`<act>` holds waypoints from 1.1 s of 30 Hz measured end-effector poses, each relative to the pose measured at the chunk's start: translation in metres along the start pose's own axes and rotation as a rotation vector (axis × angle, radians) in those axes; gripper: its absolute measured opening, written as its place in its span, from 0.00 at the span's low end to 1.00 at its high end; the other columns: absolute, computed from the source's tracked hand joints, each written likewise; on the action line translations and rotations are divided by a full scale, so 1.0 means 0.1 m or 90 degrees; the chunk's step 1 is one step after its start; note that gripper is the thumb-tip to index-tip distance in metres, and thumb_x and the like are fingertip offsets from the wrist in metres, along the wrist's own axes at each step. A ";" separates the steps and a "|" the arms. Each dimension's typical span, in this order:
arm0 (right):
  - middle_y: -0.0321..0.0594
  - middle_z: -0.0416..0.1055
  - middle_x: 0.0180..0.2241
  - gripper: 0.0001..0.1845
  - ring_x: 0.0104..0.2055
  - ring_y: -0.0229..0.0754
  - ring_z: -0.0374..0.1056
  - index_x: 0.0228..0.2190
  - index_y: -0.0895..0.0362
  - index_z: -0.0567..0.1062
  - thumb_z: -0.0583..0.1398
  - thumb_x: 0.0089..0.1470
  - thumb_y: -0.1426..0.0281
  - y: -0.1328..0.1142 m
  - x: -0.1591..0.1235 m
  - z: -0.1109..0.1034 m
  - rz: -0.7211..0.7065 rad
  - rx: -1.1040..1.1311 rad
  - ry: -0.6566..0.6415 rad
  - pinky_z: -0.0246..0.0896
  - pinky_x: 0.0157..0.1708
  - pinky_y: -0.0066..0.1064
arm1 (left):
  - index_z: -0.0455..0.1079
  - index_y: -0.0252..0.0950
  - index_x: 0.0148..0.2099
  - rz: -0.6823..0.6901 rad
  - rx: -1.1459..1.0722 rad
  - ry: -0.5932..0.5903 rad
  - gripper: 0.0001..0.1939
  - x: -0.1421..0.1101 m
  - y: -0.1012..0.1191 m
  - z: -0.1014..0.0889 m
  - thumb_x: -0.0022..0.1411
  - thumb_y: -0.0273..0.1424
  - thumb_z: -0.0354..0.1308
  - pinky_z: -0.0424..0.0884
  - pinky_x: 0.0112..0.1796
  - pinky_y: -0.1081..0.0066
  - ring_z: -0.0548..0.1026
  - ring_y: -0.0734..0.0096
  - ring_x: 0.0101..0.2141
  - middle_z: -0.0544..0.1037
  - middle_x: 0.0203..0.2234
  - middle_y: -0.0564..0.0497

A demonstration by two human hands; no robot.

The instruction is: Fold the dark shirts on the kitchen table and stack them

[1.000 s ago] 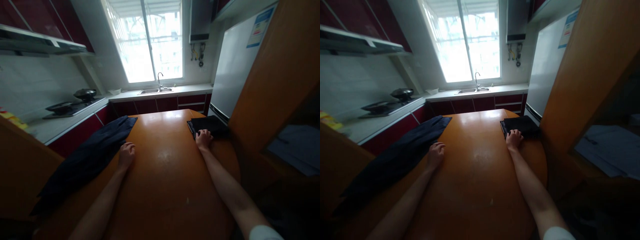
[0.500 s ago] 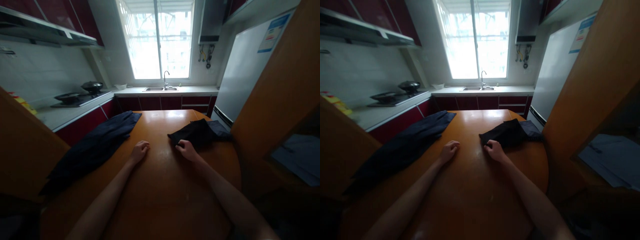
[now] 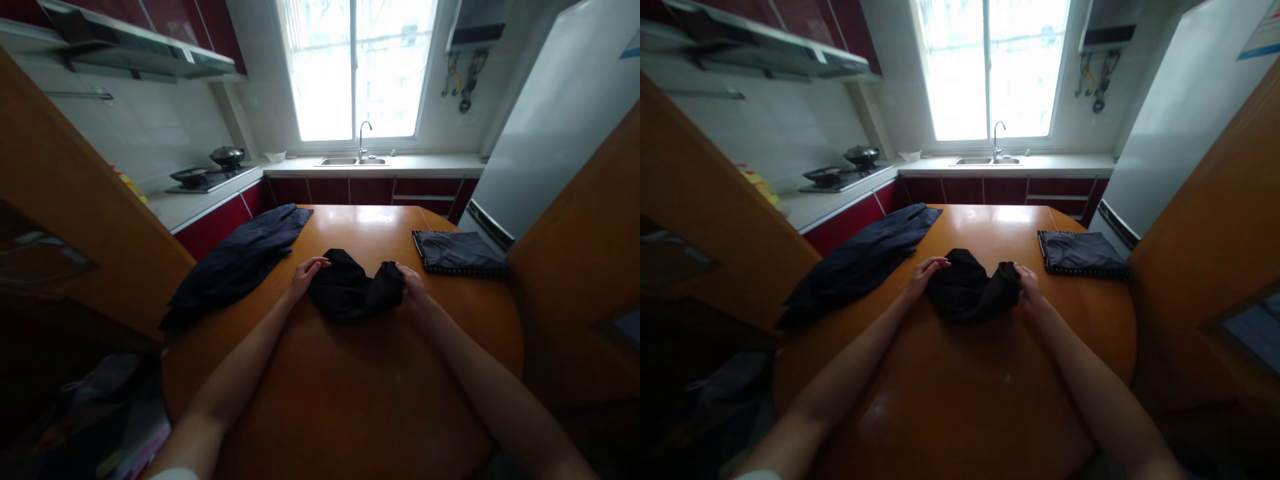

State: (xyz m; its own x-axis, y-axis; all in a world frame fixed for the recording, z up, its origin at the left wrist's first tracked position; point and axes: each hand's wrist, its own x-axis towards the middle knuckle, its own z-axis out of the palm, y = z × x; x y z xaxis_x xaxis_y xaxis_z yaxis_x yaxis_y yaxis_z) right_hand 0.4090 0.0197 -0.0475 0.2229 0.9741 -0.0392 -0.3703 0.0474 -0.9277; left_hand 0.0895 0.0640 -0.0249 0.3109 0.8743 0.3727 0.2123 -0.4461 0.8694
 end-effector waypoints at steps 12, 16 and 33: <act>0.44 0.78 0.30 0.13 0.36 0.43 0.76 0.30 0.54 0.71 0.55 0.63 0.62 -0.12 0.32 -0.40 0.012 0.040 0.125 0.72 0.42 0.36 | 0.79 0.40 0.44 -0.021 0.215 -0.184 0.19 -0.29 0.34 0.57 0.66 0.48 0.56 0.73 0.47 0.61 0.80 0.54 0.43 0.82 0.39 0.47; 0.43 0.78 0.33 0.13 0.39 0.45 0.76 0.31 0.52 0.70 0.55 0.62 0.57 -0.18 0.32 -0.41 -0.029 0.010 0.118 0.73 0.41 0.35 | 0.77 0.35 0.46 -0.278 -0.102 -0.134 0.28 -0.21 0.36 0.57 0.62 0.55 0.57 0.77 0.39 0.61 0.81 0.55 0.37 0.83 0.37 0.44; 0.44 0.79 0.29 0.09 0.34 0.43 0.75 0.29 0.57 0.79 0.58 0.56 0.73 0.09 -0.12 0.00 -0.036 -0.679 -0.063 0.63 0.35 0.28 | 0.75 0.38 0.48 0.058 0.430 -0.117 0.15 -0.56 0.62 1.05 0.67 0.43 0.58 0.71 0.44 0.63 0.73 0.61 0.40 0.75 0.38 0.47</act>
State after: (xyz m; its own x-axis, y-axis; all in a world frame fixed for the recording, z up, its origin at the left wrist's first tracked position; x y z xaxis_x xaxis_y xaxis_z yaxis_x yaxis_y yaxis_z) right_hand 0.4029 0.0089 -0.0554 0.1232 0.9924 -0.0003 0.6281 -0.0782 -0.7742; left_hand 0.1825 -0.0326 -0.0255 0.4938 0.8082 0.3210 0.6885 -0.5888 0.4234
